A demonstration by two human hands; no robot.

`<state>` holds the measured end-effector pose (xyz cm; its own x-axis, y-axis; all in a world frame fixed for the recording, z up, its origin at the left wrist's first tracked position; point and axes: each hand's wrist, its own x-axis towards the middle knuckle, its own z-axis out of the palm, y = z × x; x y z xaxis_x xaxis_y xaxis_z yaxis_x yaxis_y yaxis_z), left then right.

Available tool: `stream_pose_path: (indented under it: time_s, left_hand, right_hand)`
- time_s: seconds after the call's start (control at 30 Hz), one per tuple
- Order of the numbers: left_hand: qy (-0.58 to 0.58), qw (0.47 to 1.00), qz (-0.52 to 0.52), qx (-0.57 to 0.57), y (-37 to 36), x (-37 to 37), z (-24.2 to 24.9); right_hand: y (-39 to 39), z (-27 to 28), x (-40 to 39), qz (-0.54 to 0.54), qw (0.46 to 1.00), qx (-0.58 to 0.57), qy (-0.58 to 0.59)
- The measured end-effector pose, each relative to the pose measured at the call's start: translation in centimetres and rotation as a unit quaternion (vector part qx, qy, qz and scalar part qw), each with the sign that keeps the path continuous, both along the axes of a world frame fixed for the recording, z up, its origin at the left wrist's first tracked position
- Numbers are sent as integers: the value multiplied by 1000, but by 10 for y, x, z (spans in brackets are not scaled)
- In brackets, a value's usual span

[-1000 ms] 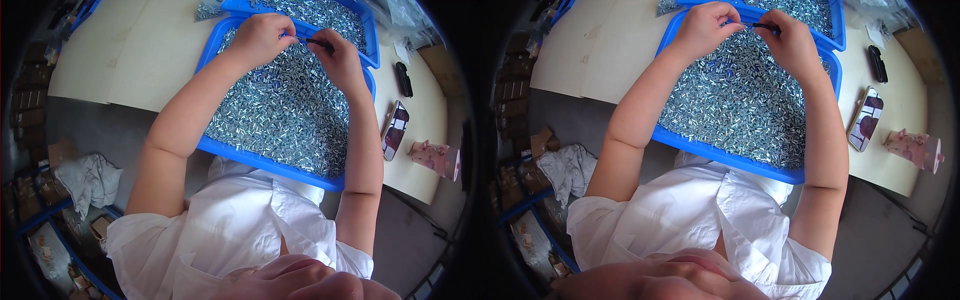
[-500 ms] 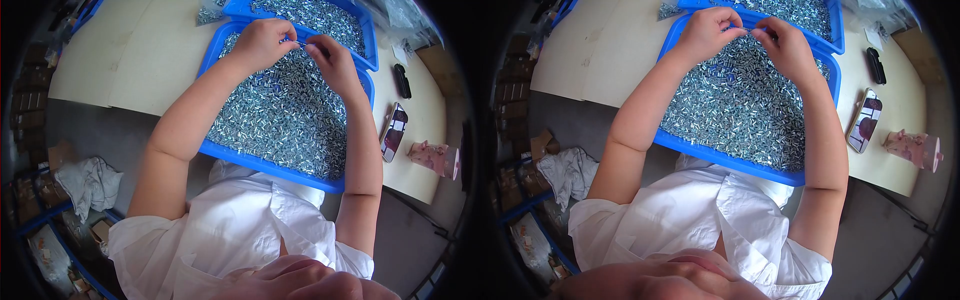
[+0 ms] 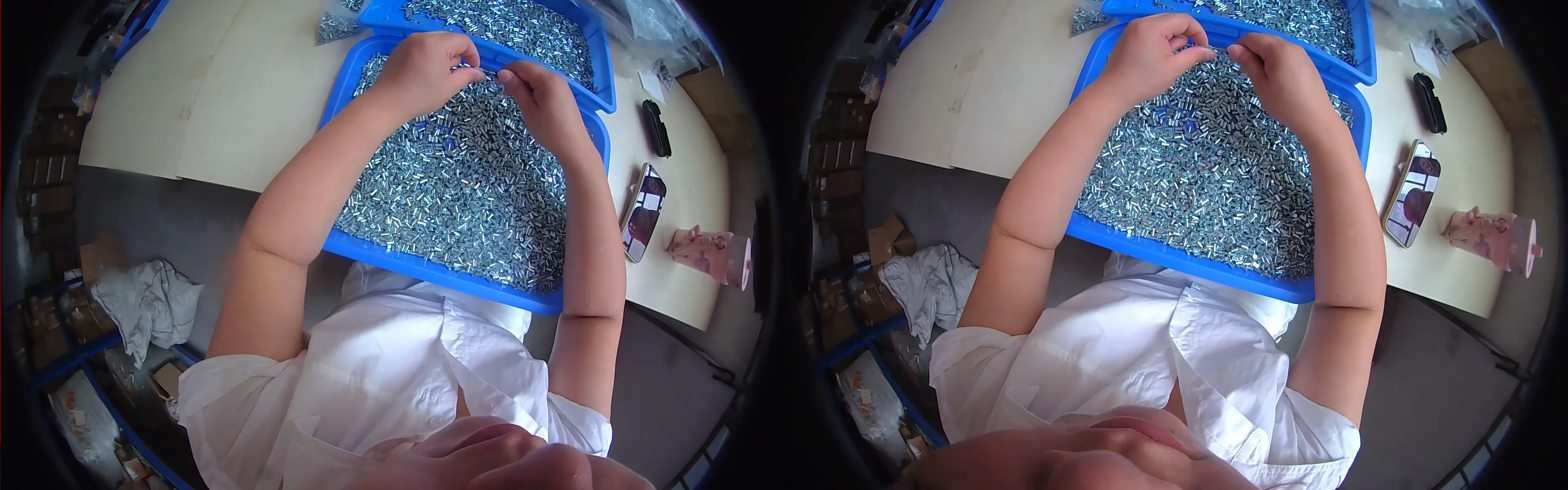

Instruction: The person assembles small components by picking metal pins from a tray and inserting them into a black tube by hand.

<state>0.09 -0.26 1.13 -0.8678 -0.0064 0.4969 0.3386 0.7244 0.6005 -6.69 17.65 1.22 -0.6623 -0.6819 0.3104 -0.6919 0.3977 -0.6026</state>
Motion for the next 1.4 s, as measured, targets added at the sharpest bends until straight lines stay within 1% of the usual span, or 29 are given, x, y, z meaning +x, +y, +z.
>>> stream_pose_path:
  time_s: [0.07, 0.13, 0.27, 0.33, 0.37, 0.43, 0.57, 0.63, 0.67, 0.77, 0.83, 0.97, 1.03, 1.07, 1.13, 1.2, 1.27, 1.33, 1.37, 1.4]
  left_hand:
    - [3, 1000, -2, -3, -2, 0, -1]
    - [7, 1000, -6, -5, -1, 0, -1]
    - [-6, 1000, -8, -12, 0, -1, -1]
    - [-5, 1000, -5, -14, 0, 0, 0]
    - [-11, 1000, -2, -11, 0, 0, 1]
    - [-17, 1000, -1, -7, 1, 0, 0]
    - [-19, 1000, -3, -7, 0, 0, 0]
    - [-16, 1000, -3, -8, 0, 0, 0]
    - [-13, 1000, -3, -7, 0, 0, 0]
    - [-20, 1000, -3, -5, 0, 1, 1]
    - [-28, 1000, -2, -5, 0, 0, 2]
    - [-17, 1000, -3, -11, -1, -1, 0]
    - [-14, 1000, -3, -8, -1, -1, 0]
    - [-14, 1000, -4, -12, -1, -1, 0]
    - [-13, 1000, -5, -15, 0, 0, 2]
    - [-37, 999, -4, -10, 1, 1, 3]
    - [-22, 1000, -4, -10, -1, -1, -1]
    - [-7, 1000, -4, -9, -1, -1, -2]
    - [-10, 1000, -2, -11, -1, -1, -2]
    - [-14, 1000, 0, -12, -1, -1, -1]
  right_hand:
    - [-3, -4, 0, -7, 1000, 4, -20]
    - [-6, -1, 7, 8, 993, -111, -49]
    - [0, -2, 0, 10, 994, -86, -59]
    - [0, -3, -4, -2, 999, 31, -24]
    - [-1, -3, -2, -2, 999, 30, -24]
    - [-2, 0, 3, 22, 997, -59, -50]
    - [0, 2, 4, 4, 996, -58, -62]
    - [0, 3, 2, 8, 1000, -13, -24]
    - [0, 1, 0, 8, 1000, -14, -23]
    - [-2, -1, 1, 15, 999, -32, 10]
    - [-3, 4, 7, -8, 996, -90, -29]
    - [-1, 1, 0, 19, 998, -57, -15]
    - [-2, -2, -2, 2, 1000, 8, 14]
    - [-2, -2, 0, 2, 1000, 9, 14]
    - [-5, 4, 8, -7, 994, -89, -57]
    - [-1, 2, 4, 7, 995, -79, -57]
    - [0, 0, 0, 20, 996, -70, -57]
    - [0, -4, -3, 11, 1000, 1, -13]
    - [0, -5, -2, 10, 1000, 1, -13]
    - [-2, -4, 0, 20, 998, -44, -35]
